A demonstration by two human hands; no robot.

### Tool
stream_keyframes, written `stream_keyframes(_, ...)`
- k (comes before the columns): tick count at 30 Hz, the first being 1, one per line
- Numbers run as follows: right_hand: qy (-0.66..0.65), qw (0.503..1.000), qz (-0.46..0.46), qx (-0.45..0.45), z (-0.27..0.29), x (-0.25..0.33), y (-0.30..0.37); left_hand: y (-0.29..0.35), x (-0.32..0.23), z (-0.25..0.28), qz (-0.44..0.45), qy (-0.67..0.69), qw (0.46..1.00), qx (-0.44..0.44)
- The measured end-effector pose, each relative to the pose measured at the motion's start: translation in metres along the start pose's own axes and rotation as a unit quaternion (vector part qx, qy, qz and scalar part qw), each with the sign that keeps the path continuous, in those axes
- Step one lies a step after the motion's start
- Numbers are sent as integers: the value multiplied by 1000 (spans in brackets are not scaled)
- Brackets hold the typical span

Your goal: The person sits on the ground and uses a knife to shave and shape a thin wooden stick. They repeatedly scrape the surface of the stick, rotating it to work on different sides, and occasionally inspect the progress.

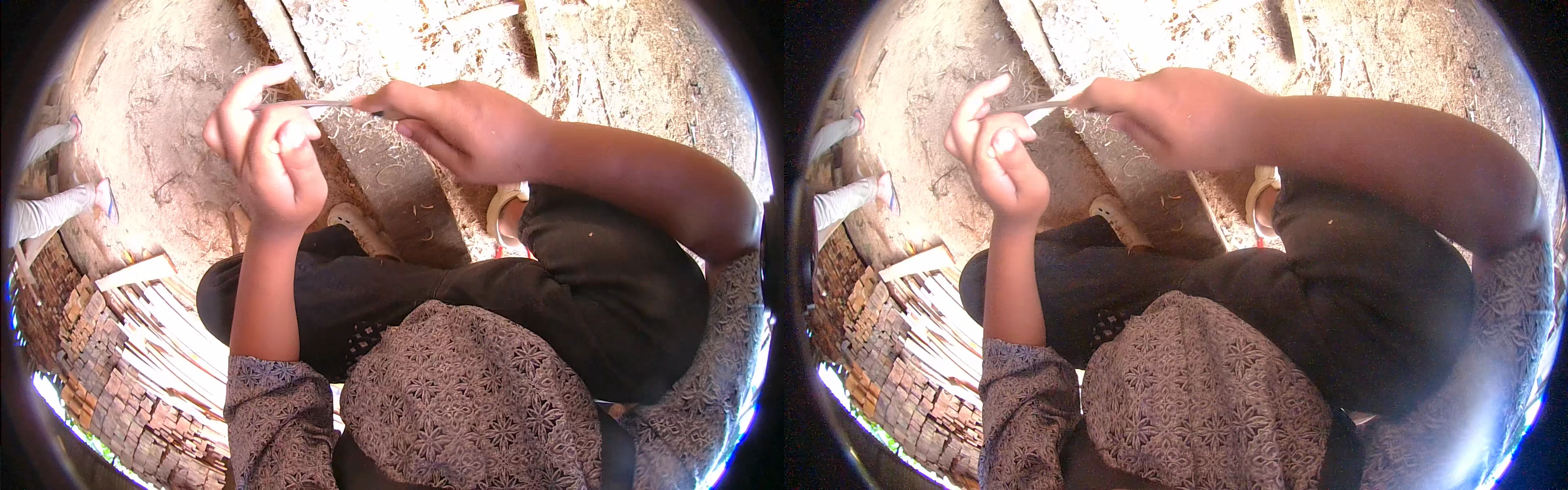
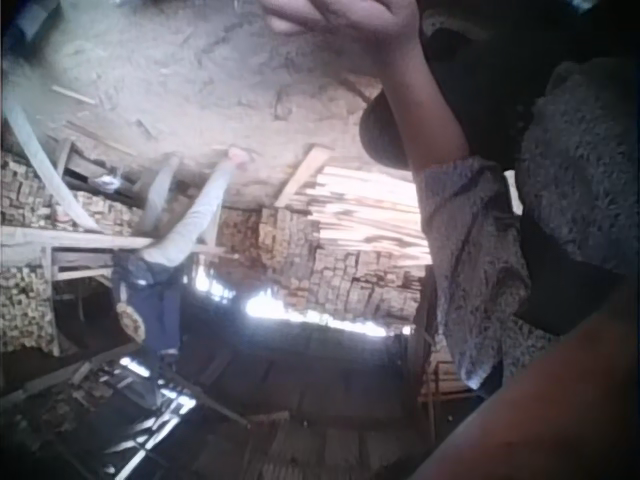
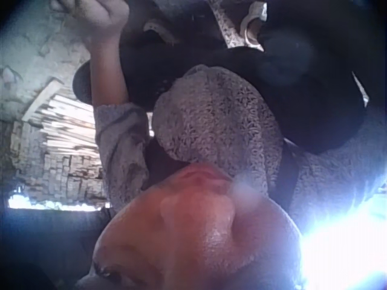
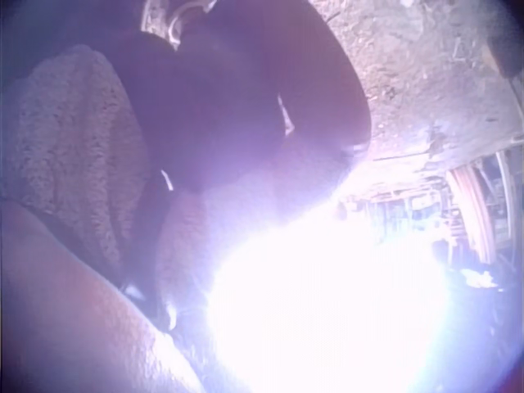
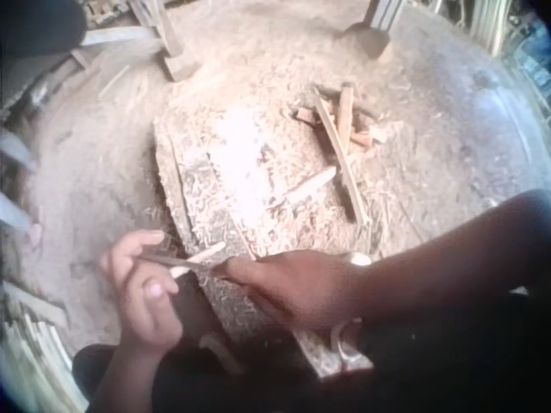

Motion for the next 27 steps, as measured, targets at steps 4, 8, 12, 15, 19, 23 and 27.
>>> stream_keyframes(4, 85, 994, -62, 15, 5, -17, -12, 2, -6, -4, -10, 10, 1000, 12)
stream_keyframes(8, 23, 999, 35, -31, 3, 8, -2, 1, -5, -1, -25, 0, 1000, 6)
stream_keyframes(12, 106, 994, -29, 0, 8, -8, -23, 2, -3, 0, 12, -3, 1000, 15)
stream_keyframes(15, 71, 997, -22, 4, 0, 4, -17, 0, 3, 4, -11, -38, 999, -3)
stream_keyframes(19, 191, 975, -96, 56, 5, -17, -36, -4, -2, 4, 18, -49, 998, 22)
stream_keyframes(23, 152, 988, -40, 4, 0, -7, -23, -3, -1, 4, 0, -33, 999, 27)
stream_keyframes(27, 273, 951, -124, 80, 2, -61, -57, 2, 0, 4, 11, -9, 1000, 16)
Point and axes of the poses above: each hand's wrist, its own y-axis away from the middle knuckle, its own z-axis out of the back of the hand, x = y × z, the point moved 7 cm from there along -y, towards the middle knuckle, and after that the axes turned 12 degrees about -z, right-handed, at the moved point
